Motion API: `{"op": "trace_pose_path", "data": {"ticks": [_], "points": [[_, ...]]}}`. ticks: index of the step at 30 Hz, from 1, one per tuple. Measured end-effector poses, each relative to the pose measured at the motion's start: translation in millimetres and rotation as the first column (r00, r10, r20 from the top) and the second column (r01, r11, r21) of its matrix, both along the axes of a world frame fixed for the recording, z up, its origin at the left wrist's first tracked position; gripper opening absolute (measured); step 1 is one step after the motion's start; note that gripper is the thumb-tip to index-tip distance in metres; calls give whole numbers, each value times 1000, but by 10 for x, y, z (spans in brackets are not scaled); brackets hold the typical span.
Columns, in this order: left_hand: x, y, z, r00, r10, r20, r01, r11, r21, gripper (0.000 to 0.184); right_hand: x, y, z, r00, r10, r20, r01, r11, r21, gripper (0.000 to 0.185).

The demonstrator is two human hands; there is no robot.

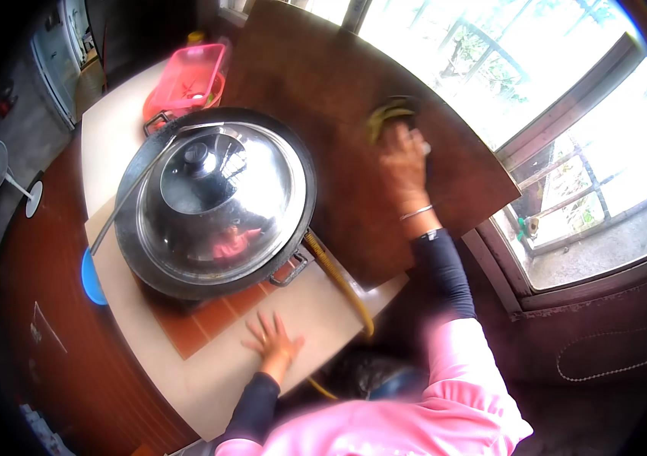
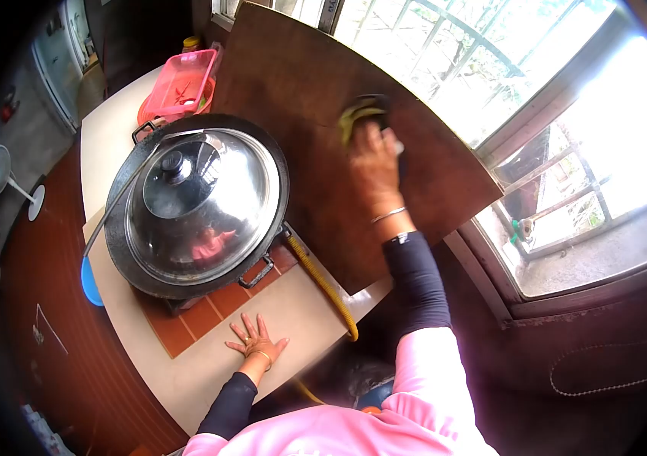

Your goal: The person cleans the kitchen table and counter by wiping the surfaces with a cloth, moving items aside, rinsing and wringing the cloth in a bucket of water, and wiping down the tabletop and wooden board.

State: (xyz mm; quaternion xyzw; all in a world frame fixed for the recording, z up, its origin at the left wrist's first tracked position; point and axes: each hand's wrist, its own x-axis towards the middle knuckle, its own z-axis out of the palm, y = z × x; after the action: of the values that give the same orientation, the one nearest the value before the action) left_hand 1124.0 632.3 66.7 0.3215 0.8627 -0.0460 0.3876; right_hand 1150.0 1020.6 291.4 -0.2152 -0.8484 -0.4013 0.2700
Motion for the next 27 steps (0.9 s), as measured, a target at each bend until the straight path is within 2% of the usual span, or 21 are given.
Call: {"op": "trace_pose_path", "data": {"ticks": [1, 3, 5, 6, 7, 8, 9, 10, 11, 12, 13, 14, 15, 16, 17, 19, 21, 23, 25, 26, 27], "points": [[-9, -10, -21, 1000, -7, -11, 7, 1000, 1, 105, -58, -145, -228, 996, 54, 76, -51, 998, -43, 30], [14, -45, -5, 1000, -16, -14, 16, 1000, 4, 105, -57, -609, -738, 932, 17, 361, 97, 950, -296, 32], [-4, -14, 73, 1000, 0, 10, 0, 1000, 10, 104, 269, -876, -1517, 862, 225, 455, -100, 954, -282, 35], [-8, -36, 70, 1000, 5, 7, -5, 1000, 22, 104, 441, -967, -1860, 788, 330, 519, -182, 931, -315, 37], [-14, -61, 41, 1000, -3, 4, 3, 999, 40, 104, 572, -917, -1943, 663, 447, 600, -223, 884, -412, 39], [-17, -63, 25, 1000, -11, 6, 11, 998, 54, 104, 563, -844, -1766, 661, 444, 605, -229, 887, -400, 39], [-33, -58, 36, 1000, -12, 8, 12, 998, 58, 104, 537, -796, -1470, 789, 378, 484, -184, 898, -400, 41], [-28, -75, 44, 1000, -13, 12, 12, 998, 54, 104, 514, -731, -1168, 888, 292, 354, -133, 902, -411, 43], [-16, -64, 48, 1000, -7, 15, 6, 999, 53, 104, 375, -490, -827, 974, 206, 94, -133, 856, -499, 45], [5, -55, 44, 1000, -3, 23, 2, 998, 55, 104, 237, -324, -233, 977, 202, 70, -184, 961, -207, 39], [15, -53, 42, 1000, 1, 27, -2, 999, 44, 104, 62, -250, 319, 994, -55, 98, 49, 997, 60, 36], [-9, -28, 35, 1000, 6, 22, -7, 999, 35, 105, -49, -19, 593, 998, -46, -31, 46, 999, 3, 33], [-21, -26, 18, 1000, 11, 12, -11, 999, 35, 105, -196, 100, 788, 989, -114, -98, 113, 993, -11, 34], [-1, -50, -15, 1000, 0, -3, 0, 999, 52, 105, -369, 270, 824, 983, -112, -148, 111, 994, -16, 35], [9, -61, -50, 1000, -10, -17, 11, 998, 65, 105, -557, 456, 734, 983, -102, -155, 104, 995, 6, 37], [18, -64, -86, 1000, -8, -24, 10, 998, 58, 105, -844, 484, 480, 985, -174, 17, 173, 984, 53, 32], [9, -65, -76, 1000, -7, -15, 8, 998, 58, 106, -991, 246, 118, 975, -113, 190, 128, 989, -68, 30], [0, -48, -66, 1000, -10, -5, 10, 999, 41, 106, -1028, 184, -582, 983, 50, 178, -60, 997, 51, 29], [-24, -45, -52, 1000, -8, 11, 8, 999, 39, 106, -727, -166, -1069, 883, 216, 416, -135, 967, -215, 32], [-18, -57, -40, 1000, -7, 17, 6, 999, 45, 106, -554, -329, -1399, 856, 269, 442, -161, 950, -266, 34], [-15, -63, -25, 1000, -7, 24, 6, 999, 54, 106, -276, -570, -1541, 808, 238, 539, -113, 960, -255, 33]]}}
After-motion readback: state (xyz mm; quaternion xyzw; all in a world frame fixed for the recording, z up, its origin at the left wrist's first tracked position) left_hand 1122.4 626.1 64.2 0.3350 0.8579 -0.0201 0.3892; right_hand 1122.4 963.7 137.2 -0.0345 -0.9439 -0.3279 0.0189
